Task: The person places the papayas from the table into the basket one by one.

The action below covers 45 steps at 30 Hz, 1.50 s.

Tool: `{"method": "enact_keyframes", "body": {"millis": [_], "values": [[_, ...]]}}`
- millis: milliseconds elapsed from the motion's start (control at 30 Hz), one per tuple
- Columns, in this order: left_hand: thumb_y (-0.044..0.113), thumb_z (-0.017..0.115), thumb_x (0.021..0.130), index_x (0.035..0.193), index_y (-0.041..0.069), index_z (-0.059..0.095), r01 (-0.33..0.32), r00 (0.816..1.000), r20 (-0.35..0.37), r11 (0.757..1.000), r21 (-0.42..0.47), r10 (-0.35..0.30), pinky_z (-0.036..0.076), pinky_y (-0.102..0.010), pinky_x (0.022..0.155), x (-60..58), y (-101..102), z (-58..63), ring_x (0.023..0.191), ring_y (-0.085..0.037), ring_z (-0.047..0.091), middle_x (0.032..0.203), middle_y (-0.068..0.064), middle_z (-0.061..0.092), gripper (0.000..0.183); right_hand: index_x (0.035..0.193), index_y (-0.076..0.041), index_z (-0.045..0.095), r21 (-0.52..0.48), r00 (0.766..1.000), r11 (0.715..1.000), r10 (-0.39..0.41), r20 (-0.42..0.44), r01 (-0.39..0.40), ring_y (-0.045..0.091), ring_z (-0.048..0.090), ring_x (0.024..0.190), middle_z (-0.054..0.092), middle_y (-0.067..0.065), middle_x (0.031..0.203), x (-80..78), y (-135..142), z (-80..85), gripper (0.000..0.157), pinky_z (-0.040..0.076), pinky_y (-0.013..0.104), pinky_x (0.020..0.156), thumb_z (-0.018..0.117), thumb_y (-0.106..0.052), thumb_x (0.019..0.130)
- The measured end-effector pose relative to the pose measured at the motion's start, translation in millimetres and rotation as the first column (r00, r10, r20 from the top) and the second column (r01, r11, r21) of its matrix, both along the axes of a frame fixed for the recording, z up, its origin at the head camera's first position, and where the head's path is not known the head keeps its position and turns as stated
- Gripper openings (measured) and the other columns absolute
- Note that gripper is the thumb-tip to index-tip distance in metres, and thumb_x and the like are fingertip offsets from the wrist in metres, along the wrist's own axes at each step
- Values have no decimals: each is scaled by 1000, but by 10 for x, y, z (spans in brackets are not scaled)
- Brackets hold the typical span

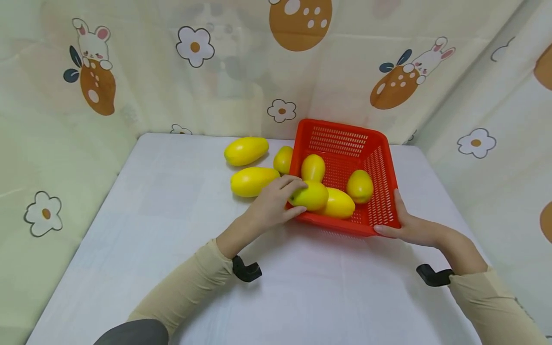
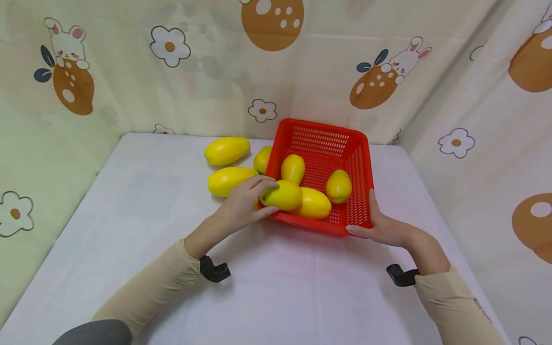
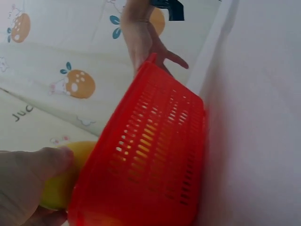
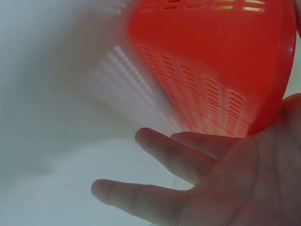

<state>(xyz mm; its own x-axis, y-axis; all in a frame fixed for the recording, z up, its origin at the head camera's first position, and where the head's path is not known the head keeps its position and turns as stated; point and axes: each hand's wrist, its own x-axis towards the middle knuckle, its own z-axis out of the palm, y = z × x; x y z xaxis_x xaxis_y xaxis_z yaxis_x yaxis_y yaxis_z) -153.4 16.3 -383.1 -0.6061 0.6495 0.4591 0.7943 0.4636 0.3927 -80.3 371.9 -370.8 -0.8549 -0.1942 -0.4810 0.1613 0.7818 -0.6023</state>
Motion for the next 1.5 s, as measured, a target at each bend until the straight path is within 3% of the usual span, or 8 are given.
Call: {"method": "enact_keyframes", "body": {"millis": [200,400,600,767,1000,1133,1333,1500], "values": [[34,71,84,125,17,60,9,999,-49,1000,-26,-10,45,-27,101,-17,-4,-51,114,-18,53,125,-4,56,46,138,-24,-41,-5,1000,1000,8,0,-8,51,14,129,-19,24,152,-56,-47,-4,118,50,58,86,62,-47,86],[27,66,86,129,17,58,36,997,-68,998,-51,-39,44,-29,102,-35,-55,-11,117,-20,52,129,-6,54,45,138,-23,-42,4,1000,1000,23,5,-23,52,13,130,-19,25,152,-115,-86,8,117,49,59,87,60,-47,87],[25,63,88,134,14,51,33,999,-9,996,-80,-34,42,-29,105,-44,-62,47,119,-18,52,130,-5,55,48,137,-24,-42,-12,1000,1000,14,17,-14,53,12,129,-20,25,152,-150,-141,-15,117,50,58,86,61,-47,86],[28,65,89,127,12,52,18,1000,22,994,-111,-15,43,-27,103,-30,-15,-10,118,-15,54,127,-2,56,43,138,-22,-42,-14,999,1000,28,35,-28,53,12,130,-19,26,152,-131,-191,-84,117,48,59,88,61,-48,87],[25,62,91,112,17,67,40,998,-44,985,-169,-48,44,-21,100,-16,199,-92,112,-13,57,123,-1,58,23,137,-17,-43,29,999,999,14,40,-15,58,12,127,-21,32,150,1,-63,-32,117,50,61,83,59,-48,87],[23,58,92,106,17,69,46,996,-71,991,-128,-56,42,-20,100,-44,241,-69,110,-12,56,117,2,62,19,136,-20,-44,14,1000,1000,13,25,-14,59,11,126,-23,32,149,28,14,12,116,51,60,81,59,-44,88],[21,56,92,111,17,66,-73,996,-46,997,-28,71,42,-23,102,-256,76,-21,113,-12,53,118,2,60,22,136,-27,-43,-8,1000,1000,21,6,-21,56,12,125,-19,30,150,-36,13,18,115,53,55,78,60,-43,87],[23,54,91,126,17,58,-257,966,-31,966,-30,257,38,-31,109,-524,-120,-41,125,-19,46,134,-4,51,35,134,-27,-46,5,999,1000,26,19,-26,56,13,124,-22,31,149,-72,4,18,117,52,57,79,60,-44,87]]}}
